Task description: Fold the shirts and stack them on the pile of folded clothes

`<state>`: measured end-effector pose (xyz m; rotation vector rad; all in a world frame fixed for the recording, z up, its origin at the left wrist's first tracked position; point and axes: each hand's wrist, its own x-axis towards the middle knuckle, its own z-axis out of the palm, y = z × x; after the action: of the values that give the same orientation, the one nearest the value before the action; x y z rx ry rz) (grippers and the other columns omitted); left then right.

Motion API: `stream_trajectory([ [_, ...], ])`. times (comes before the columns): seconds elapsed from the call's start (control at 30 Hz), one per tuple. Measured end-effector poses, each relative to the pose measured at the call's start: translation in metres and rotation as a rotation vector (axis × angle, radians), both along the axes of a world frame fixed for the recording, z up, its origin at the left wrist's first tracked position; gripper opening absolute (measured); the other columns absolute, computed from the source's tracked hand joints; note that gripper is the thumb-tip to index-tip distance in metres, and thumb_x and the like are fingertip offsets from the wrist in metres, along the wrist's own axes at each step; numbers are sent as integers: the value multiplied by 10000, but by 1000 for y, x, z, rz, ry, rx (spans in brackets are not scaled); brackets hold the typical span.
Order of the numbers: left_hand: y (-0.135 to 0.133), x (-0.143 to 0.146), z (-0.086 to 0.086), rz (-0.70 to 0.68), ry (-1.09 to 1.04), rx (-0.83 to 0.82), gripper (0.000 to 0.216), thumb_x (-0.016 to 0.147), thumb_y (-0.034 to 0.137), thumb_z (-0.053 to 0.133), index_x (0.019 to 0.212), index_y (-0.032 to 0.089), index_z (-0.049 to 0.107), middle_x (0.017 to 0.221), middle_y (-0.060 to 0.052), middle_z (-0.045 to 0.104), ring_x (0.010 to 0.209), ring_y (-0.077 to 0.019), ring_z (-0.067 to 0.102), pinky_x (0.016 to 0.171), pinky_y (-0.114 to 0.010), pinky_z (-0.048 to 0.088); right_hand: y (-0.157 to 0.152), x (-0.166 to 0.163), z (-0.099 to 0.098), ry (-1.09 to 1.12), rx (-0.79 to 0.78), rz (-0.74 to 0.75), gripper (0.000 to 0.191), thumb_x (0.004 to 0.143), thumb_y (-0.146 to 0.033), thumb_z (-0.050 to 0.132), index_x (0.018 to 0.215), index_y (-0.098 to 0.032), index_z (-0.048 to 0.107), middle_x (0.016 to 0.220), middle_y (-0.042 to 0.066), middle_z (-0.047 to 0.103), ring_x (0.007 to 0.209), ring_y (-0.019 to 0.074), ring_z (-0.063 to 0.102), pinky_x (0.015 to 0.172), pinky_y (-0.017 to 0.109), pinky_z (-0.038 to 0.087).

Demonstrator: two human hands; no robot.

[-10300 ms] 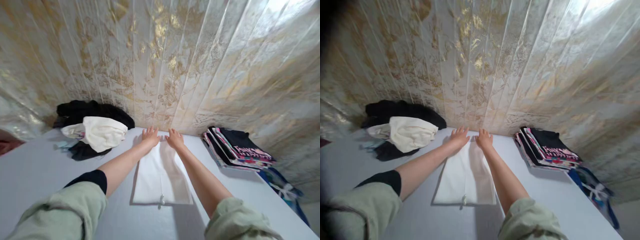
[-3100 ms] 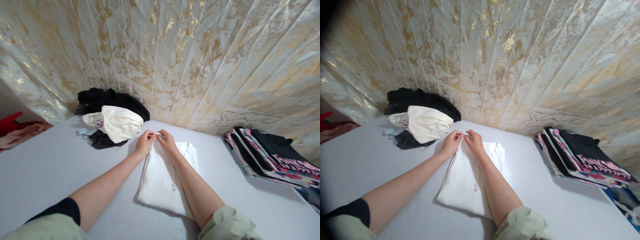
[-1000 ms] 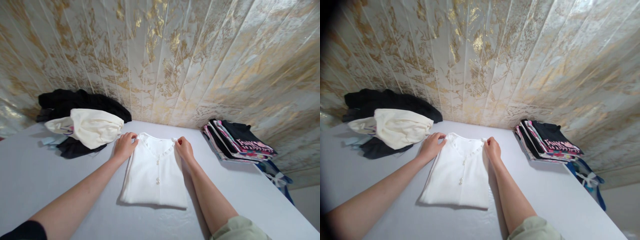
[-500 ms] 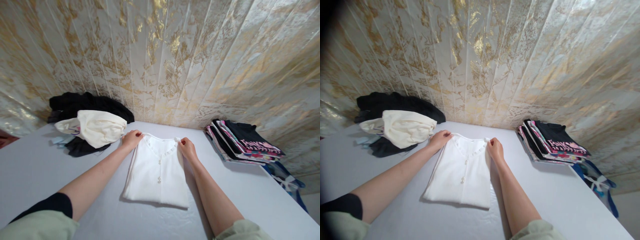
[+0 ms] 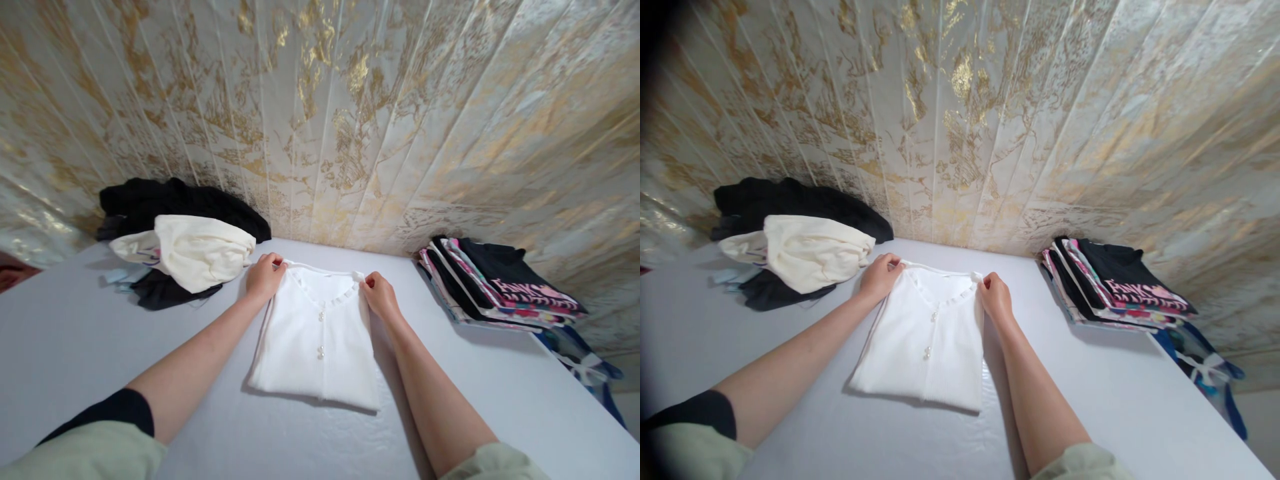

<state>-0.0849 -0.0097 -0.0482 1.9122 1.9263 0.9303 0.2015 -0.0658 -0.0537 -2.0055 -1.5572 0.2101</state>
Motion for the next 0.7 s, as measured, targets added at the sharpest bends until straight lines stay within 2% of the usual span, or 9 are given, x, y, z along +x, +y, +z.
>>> stream_trajectory([
  [0.1, -3, 3, 2, -8, 73, -15, 140, 851, 296, 526, 943, 234, 613, 1033, -21, 673, 916, -185, 640, 824, -300, 428, -1, -2, -2, -38, -6, -9, 81, 793, -218, 495, 840, -203, 560, 756, 0, 611, 700, 144, 533, 629, 231, 338],
  [0.3, -2, 2, 0, -12, 1, 1, 266, 866, 360, 523, 1100, 241, 563, 1010, -10, 702, 938, -187, 643, 854, -310, 424, -4, -5, 0, -76, 52, -40, 212, 803, -263, 506, 995, -190, 555, 804, 13, 586, 732, 159, 540, 653, 240, 357],
  [0.4, 0, 2, -2, -37, 91, -3, 221, 850, 384, 538, 999, 238, 612, 1018, -29, 683, 939, -201, 638, 864, -331, 416, -3, -4, 1, -95, 27, -40, 155, 812, -274, 513, 920, -187, 582, 830, 33, 595, 744, 158, 541, 663, 243, 358],
  [0.5, 1, 1, -3, -52, 150, -8, 158, 850, 337, 518, 899, 241, 633, 995, -28, 675, 920, -207, 638, 866, -351, 412, -2, -4, 2, -138, -31, -27, 94, 819, -233, 501, 816, -196, 588, 802, 31, 607, 726, 152, 534, 644, 243, 339],
  [0.7, 4, 1, -6, -48, -36, 0, 181, 847, 256, 509, 983, 238, 628, 966, -13, 712, 895, -174, 650, 850, -306, 442, -2, -6, 2, -165, -19, -36, 120, 834, -211, 482, 835, -204, 601, 822, 42, 639, 740, 160, 547, 626, 245, 330],
])
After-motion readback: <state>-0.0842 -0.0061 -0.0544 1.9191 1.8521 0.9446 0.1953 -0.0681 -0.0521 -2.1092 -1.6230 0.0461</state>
